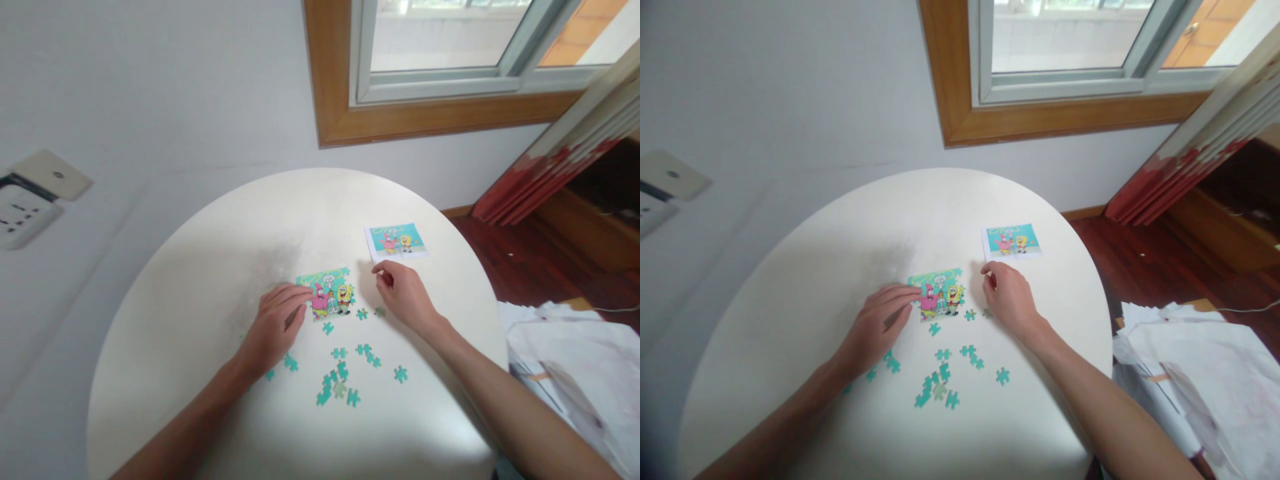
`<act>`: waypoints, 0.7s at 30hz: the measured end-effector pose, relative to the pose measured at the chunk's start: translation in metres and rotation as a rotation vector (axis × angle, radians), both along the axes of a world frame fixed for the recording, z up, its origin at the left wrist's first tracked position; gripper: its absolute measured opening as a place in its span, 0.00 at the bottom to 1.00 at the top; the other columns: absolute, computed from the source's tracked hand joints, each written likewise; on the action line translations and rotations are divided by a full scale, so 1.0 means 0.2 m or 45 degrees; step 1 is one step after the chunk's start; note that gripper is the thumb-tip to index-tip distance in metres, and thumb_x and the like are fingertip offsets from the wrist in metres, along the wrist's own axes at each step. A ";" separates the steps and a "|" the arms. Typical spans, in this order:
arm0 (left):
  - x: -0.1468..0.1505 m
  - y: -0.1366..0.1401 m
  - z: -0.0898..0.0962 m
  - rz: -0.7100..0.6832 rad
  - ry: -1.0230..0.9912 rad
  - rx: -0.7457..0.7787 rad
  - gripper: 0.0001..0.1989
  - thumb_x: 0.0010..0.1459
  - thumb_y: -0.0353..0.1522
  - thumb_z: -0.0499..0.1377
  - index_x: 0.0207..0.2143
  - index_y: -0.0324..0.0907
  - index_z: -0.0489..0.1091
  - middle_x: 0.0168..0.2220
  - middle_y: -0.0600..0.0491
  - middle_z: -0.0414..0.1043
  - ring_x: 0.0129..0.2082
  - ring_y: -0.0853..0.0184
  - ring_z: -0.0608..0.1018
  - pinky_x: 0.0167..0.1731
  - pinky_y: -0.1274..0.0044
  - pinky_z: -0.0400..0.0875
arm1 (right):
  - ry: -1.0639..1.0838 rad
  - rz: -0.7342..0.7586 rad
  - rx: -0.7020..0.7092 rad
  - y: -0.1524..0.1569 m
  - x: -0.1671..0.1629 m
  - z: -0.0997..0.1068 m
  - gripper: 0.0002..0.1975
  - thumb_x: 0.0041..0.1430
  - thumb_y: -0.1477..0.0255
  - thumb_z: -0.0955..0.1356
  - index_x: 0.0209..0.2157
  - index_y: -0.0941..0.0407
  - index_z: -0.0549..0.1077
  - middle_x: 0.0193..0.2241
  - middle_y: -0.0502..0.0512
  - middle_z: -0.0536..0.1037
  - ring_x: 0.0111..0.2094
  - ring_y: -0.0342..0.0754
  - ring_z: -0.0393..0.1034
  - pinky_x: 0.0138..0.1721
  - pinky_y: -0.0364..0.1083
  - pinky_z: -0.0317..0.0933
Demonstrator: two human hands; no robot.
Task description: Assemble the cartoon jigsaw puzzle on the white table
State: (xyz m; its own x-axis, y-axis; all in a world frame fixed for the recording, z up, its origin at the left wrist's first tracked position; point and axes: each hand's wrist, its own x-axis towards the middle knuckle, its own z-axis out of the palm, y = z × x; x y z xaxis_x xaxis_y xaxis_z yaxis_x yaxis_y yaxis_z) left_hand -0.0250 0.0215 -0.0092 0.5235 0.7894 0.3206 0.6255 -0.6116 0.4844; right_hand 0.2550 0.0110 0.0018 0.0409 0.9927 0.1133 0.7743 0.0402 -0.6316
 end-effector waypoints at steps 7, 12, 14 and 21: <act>0.01 -0.01 0.02 0.012 -0.012 -0.003 0.12 0.65 0.29 0.51 0.43 0.43 0.75 0.46 0.49 0.76 0.49 0.61 0.74 0.53 0.64 0.65 | 0.026 -0.001 0.018 0.00 0.00 0.01 0.11 0.54 0.77 0.62 0.36 0.56 0.74 0.28 0.54 0.76 0.27 0.46 0.65 0.31 0.44 0.55; 0.00 -0.01 0.02 0.012 -0.003 -0.002 0.12 0.65 0.29 0.51 0.43 0.44 0.74 0.46 0.50 0.77 0.50 0.61 0.74 0.54 0.64 0.65 | 0.023 0.023 0.001 -0.01 -0.01 0.01 0.12 0.53 0.77 0.62 0.35 0.55 0.75 0.27 0.54 0.76 0.27 0.46 0.66 0.32 0.45 0.55; 0.00 0.00 0.02 0.015 0.008 0.001 0.12 0.65 0.29 0.51 0.44 0.44 0.74 0.47 0.50 0.76 0.50 0.60 0.74 0.54 0.64 0.65 | 0.024 0.058 -0.007 -0.01 -0.02 0.00 0.12 0.53 0.77 0.62 0.35 0.55 0.75 0.28 0.54 0.76 0.27 0.46 0.66 0.32 0.45 0.55; 0.00 0.00 0.01 0.015 0.000 0.018 0.12 0.65 0.29 0.51 0.44 0.43 0.74 0.47 0.50 0.76 0.50 0.61 0.74 0.53 0.64 0.65 | 0.003 0.143 -0.023 -0.02 -0.05 0.01 0.11 0.55 0.77 0.61 0.35 0.56 0.75 0.28 0.53 0.75 0.26 0.44 0.64 0.31 0.44 0.54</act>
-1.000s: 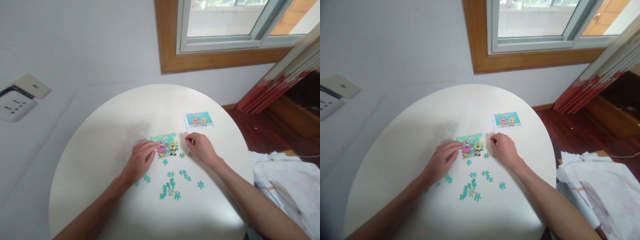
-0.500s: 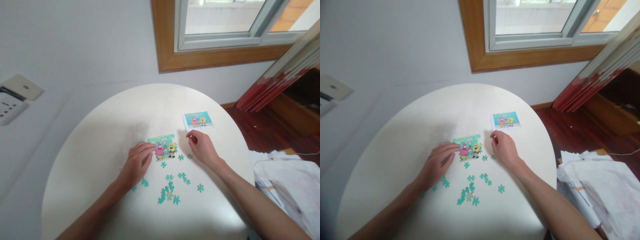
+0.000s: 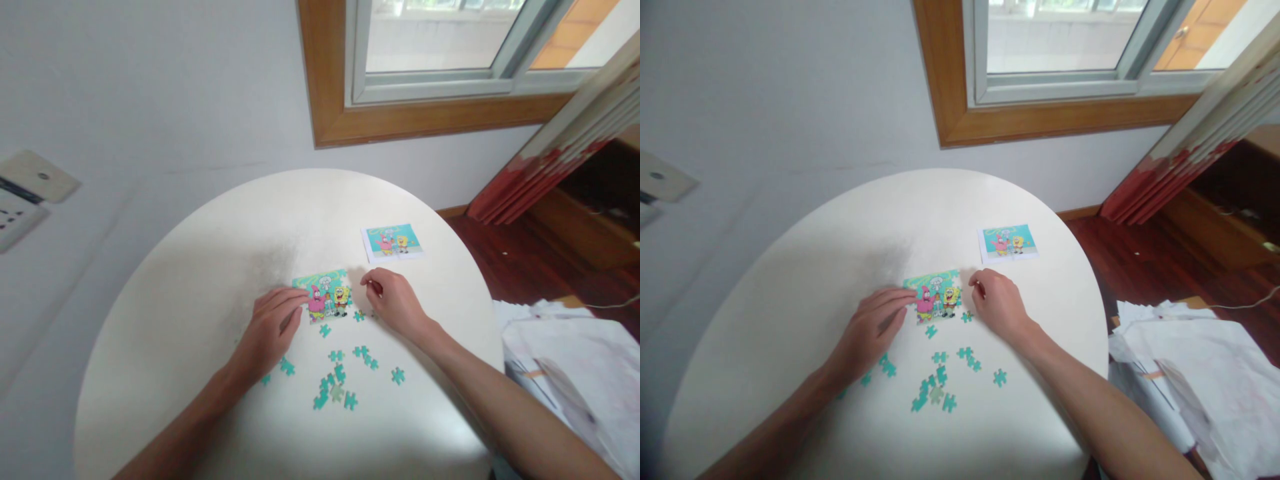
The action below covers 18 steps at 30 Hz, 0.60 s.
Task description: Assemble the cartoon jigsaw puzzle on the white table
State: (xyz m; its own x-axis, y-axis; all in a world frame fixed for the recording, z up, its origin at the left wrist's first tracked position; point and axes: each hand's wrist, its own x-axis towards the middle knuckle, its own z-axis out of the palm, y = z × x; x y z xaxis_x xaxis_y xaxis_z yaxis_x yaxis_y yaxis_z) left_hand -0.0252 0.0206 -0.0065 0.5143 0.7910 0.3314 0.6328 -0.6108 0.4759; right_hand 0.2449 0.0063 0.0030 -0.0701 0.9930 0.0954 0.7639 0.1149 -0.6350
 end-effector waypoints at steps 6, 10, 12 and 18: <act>0.00 0.00 -0.01 -0.012 -0.005 0.007 0.12 0.65 0.28 0.52 0.44 0.43 0.74 0.47 0.50 0.76 0.50 0.61 0.74 0.54 0.64 0.64 | 0.006 0.082 0.010 0.00 0.01 0.00 0.14 0.55 0.78 0.61 0.36 0.55 0.78 0.29 0.53 0.74 0.27 0.44 0.65 0.33 0.44 0.55; 0.00 0.00 0.00 -0.018 0.002 0.010 0.12 0.65 0.28 0.52 0.43 0.44 0.74 0.46 0.50 0.77 0.49 0.61 0.74 0.53 0.64 0.65 | -0.033 0.260 -0.031 -0.01 -0.01 0.01 0.17 0.55 0.79 0.60 0.36 0.53 0.79 0.30 0.52 0.72 0.28 0.43 0.65 0.32 0.43 0.54; 0.00 0.00 0.00 -0.017 -0.003 0.012 0.12 0.65 0.28 0.52 0.43 0.44 0.74 0.46 0.50 0.77 0.49 0.61 0.74 0.52 0.65 0.65 | -0.076 0.318 -0.062 -0.02 -0.02 0.01 0.17 0.55 0.80 0.60 0.34 0.52 0.79 0.30 0.52 0.72 0.28 0.43 0.65 0.31 0.43 0.53; 0.00 0.00 0.00 -0.012 -0.010 -0.001 0.12 0.65 0.28 0.52 0.43 0.44 0.74 0.47 0.50 0.76 0.50 0.61 0.74 0.54 0.64 0.64 | -0.113 0.253 -0.021 -0.01 0.00 0.03 0.17 0.57 0.80 0.60 0.39 0.52 0.78 0.31 0.52 0.73 0.29 0.43 0.66 0.32 0.43 0.54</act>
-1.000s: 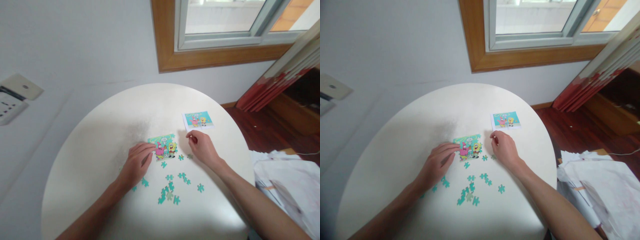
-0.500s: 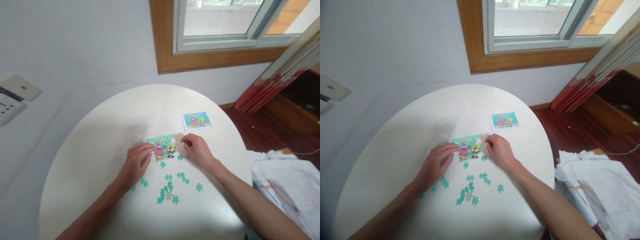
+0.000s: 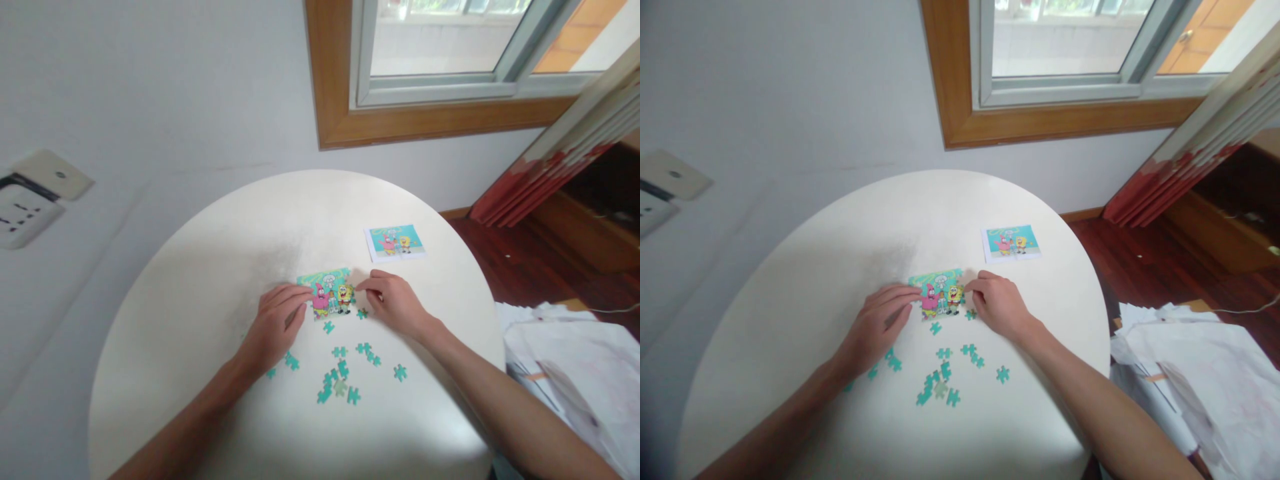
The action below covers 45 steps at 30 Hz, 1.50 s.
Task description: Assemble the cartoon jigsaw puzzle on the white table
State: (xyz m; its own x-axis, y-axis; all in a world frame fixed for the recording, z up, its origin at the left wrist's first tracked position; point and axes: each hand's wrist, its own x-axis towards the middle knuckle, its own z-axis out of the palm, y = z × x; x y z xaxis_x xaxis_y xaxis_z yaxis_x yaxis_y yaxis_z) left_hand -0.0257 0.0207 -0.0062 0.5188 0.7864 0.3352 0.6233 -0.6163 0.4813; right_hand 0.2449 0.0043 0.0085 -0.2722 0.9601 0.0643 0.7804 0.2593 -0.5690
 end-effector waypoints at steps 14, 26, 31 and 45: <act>0.00 0.00 0.01 -0.001 0.018 -0.022 0.13 0.65 0.28 0.51 0.43 0.45 0.75 0.47 0.50 0.76 0.50 0.61 0.74 0.53 0.64 0.64 | -0.192 0.203 -0.132 -0.05 0.01 0.03 0.07 0.53 0.78 0.70 0.34 0.54 0.74 0.36 0.55 0.75 0.40 0.50 0.68 0.37 0.46 0.57; 0.01 0.00 0.00 0.020 0.008 -0.010 0.13 0.64 0.28 0.52 0.43 0.45 0.75 0.47 0.50 0.76 0.50 0.61 0.74 0.53 0.64 0.64 | -0.191 0.259 -0.106 -0.07 -0.02 0.03 0.07 0.51 0.81 0.68 0.32 0.56 0.70 0.32 0.55 0.74 0.35 0.48 0.66 0.35 0.45 0.56; 0.00 0.00 0.00 0.016 -0.003 -0.014 0.12 0.64 0.27 0.52 0.43 0.45 0.75 0.47 0.50 0.76 0.50 0.61 0.74 0.53 0.64 0.64 | 0.120 0.111 -0.164 -0.02 0.01 0.02 0.07 0.53 0.80 0.65 0.33 0.55 0.73 0.28 0.51 0.76 0.28 0.43 0.65 0.31 0.43 0.55; 0.01 0.00 0.00 0.008 -0.010 -0.012 0.11 0.63 0.27 0.53 0.41 0.44 0.75 0.46 0.51 0.77 0.48 0.62 0.75 0.52 0.66 0.64 | 0.239 -0.027 -0.240 0.12 0.01 -0.12 0.11 0.53 0.78 0.65 0.31 0.56 0.79 0.28 0.52 0.79 0.29 0.45 0.69 0.33 0.44 0.57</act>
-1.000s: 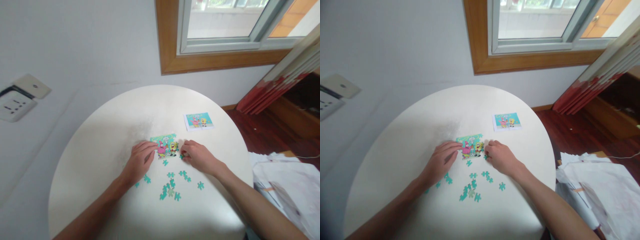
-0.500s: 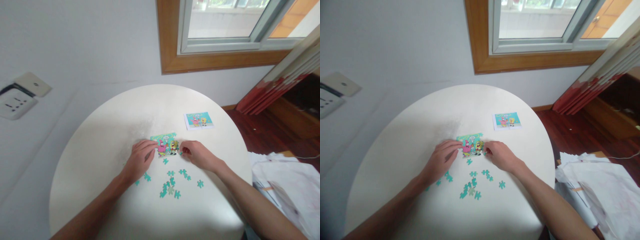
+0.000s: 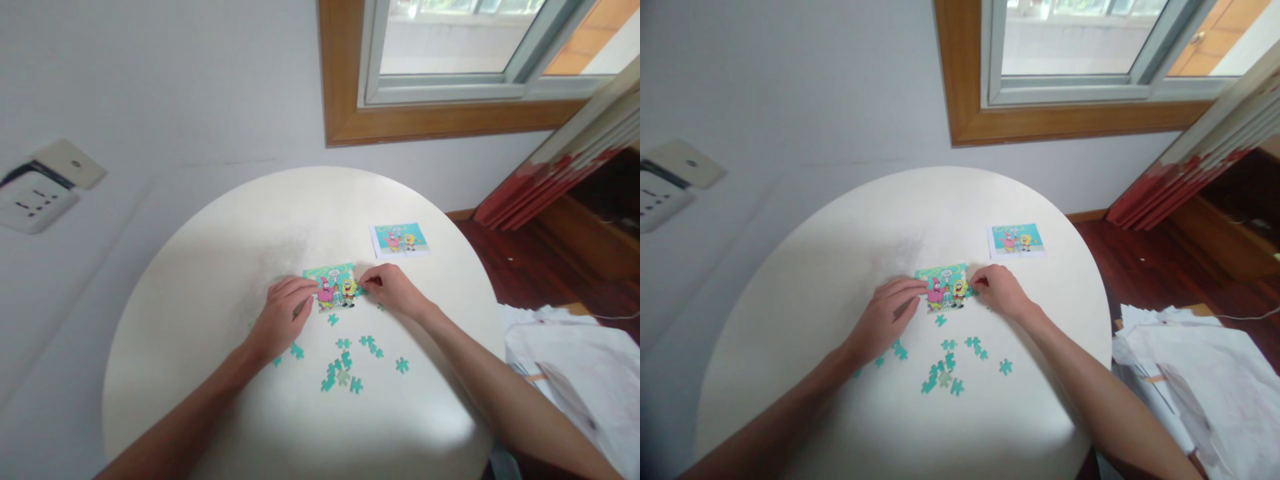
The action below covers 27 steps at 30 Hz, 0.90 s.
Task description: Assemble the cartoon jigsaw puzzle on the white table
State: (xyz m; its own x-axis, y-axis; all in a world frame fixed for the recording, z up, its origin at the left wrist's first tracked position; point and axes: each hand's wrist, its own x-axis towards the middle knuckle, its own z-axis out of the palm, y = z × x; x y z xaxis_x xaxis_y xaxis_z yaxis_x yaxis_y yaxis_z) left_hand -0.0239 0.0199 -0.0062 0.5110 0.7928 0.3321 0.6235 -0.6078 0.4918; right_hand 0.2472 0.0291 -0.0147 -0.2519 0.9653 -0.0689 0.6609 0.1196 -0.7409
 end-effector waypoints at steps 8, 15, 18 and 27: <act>0.00 0.00 0.00 0.001 -0.008 0.008 0.12 0.63 0.26 0.53 0.43 0.45 0.75 0.46 0.51 0.76 0.48 0.62 0.74 0.52 0.65 0.64 | -0.066 -0.001 -0.028 0.04 -0.01 0.03 0.03 0.50 0.76 0.68 0.26 0.57 0.76 0.24 0.52 0.76 0.25 0.43 0.66 0.28 0.43 0.54; -0.01 -0.01 0.00 0.001 -0.003 0.006 0.12 0.63 0.27 0.53 0.43 0.44 0.75 0.46 0.51 0.76 0.48 0.62 0.74 0.52 0.65 0.64 | -0.077 -0.043 -0.047 0.04 -0.02 0.06 0.03 0.50 0.76 0.68 0.27 0.57 0.76 0.24 0.53 0.76 0.26 0.44 0.66 0.29 0.44 0.54; 0.00 -0.01 0.00 0.003 -0.011 0.009 0.12 0.63 0.26 0.53 0.43 0.45 0.75 0.46 0.51 0.76 0.49 0.62 0.74 0.52 0.65 0.64 | -0.085 -0.042 -0.013 0.02 -0.01 0.07 0.05 0.52 0.76 0.67 0.28 0.57 0.76 0.24 0.53 0.76 0.26 0.44 0.65 0.29 0.44 0.53; 0.00 0.00 0.01 -0.007 0.018 -0.012 0.12 0.64 0.28 0.52 0.44 0.45 0.75 0.48 0.51 0.76 0.50 0.62 0.74 0.53 0.64 0.63 | -0.130 0.009 0.026 -0.05 0.00 0.08 0.07 0.53 0.76 0.67 0.30 0.57 0.78 0.28 0.54 0.79 0.28 0.45 0.68 0.31 0.44 0.56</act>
